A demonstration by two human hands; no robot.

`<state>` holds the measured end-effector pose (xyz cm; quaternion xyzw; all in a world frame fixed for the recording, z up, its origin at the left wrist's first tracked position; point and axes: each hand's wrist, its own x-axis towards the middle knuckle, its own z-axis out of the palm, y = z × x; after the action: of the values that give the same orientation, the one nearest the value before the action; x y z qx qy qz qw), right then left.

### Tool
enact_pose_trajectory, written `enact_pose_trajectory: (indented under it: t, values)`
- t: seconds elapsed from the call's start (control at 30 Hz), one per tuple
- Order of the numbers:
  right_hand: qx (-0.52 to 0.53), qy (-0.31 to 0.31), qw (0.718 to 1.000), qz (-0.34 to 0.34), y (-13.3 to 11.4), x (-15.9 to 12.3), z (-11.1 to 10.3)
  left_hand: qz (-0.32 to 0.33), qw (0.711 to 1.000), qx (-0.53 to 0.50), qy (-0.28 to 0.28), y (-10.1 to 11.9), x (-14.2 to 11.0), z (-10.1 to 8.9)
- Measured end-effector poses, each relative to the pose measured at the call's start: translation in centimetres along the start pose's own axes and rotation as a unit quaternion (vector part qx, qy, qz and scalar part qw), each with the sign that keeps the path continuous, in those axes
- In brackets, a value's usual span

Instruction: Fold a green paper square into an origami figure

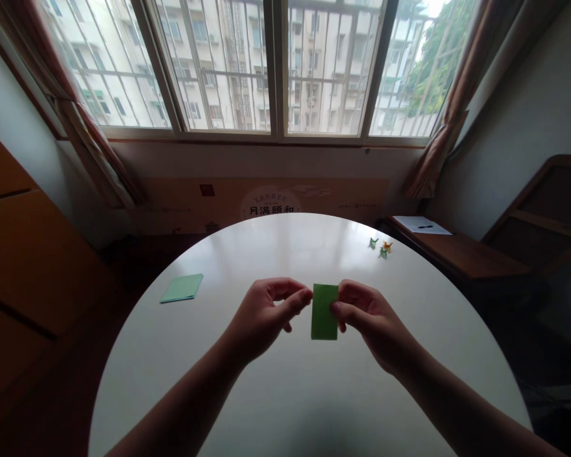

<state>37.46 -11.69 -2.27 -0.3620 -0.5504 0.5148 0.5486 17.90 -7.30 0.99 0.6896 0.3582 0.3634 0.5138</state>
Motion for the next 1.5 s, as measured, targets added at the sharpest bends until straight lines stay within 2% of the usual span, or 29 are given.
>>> enact_pose_trajectory:
  t: [0.3, 0.63, 0.73, 0.9, 1.0, 1.13, 1.3, 1.4, 1.5]
  values:
    - [-0.011, 0.012, 1.0, 0.011, -0.3, -0.3, 0.5, -0.005, 1.0, 0.008, -0.027, -0.2, -0.4, 0.6]
    - [0.007, 0.043, 0.999, 0.032, -0.2, -0.5, 0.8, 0.017, 0.995, 0.081, -0.054, 0.1, -0.5, 0.6]
    - [0.023, 0.059, 0.998, 0.03, -0.1, -0.4, 0.7, 0.0, 0.994, 0.074, -0.074, -0.2, -0.3, 0.4]
    - [0.04, 0.088, 0.995, 0.024, 0.3, -0.2, 0.5, -0.063, 0.985, 0.051, -0.152, -0.8, -0.1, 0.8]
    - [0.053, 0.111, 0.992, 0.032, 0.4, 0.0, 0.4, -0.081, 0.983, 0.052, -0.156, -0.9, -0.2, 1.0]
    - [0.068, 0.125, 0.989, 0.04, 0.4, 0.1, 0.3, -0.073, 0.985, 0.056, -0.148, -0.9, -0.2, 1.1]
    - [0.067, 0.098, 0.992, 0.032, 0.3, 0.0, 0.3, -0.069, 0.983, 0.063, -0.158, -0.7, -0.1, 1.0]
    - [0.077, 0.085, 0.993, 0.033, 0.2, -0.1, 0.4, -0.033, 0.981, 0.112, -0.152, -0.4, -0.1, 0.7]
    - [0.084, 0.062, 0.993, 0.048, 0.1, -0.3, 0.4, 0.095, 0.977, 0.178, -0.067, 0.1, -0.4, -0.1]
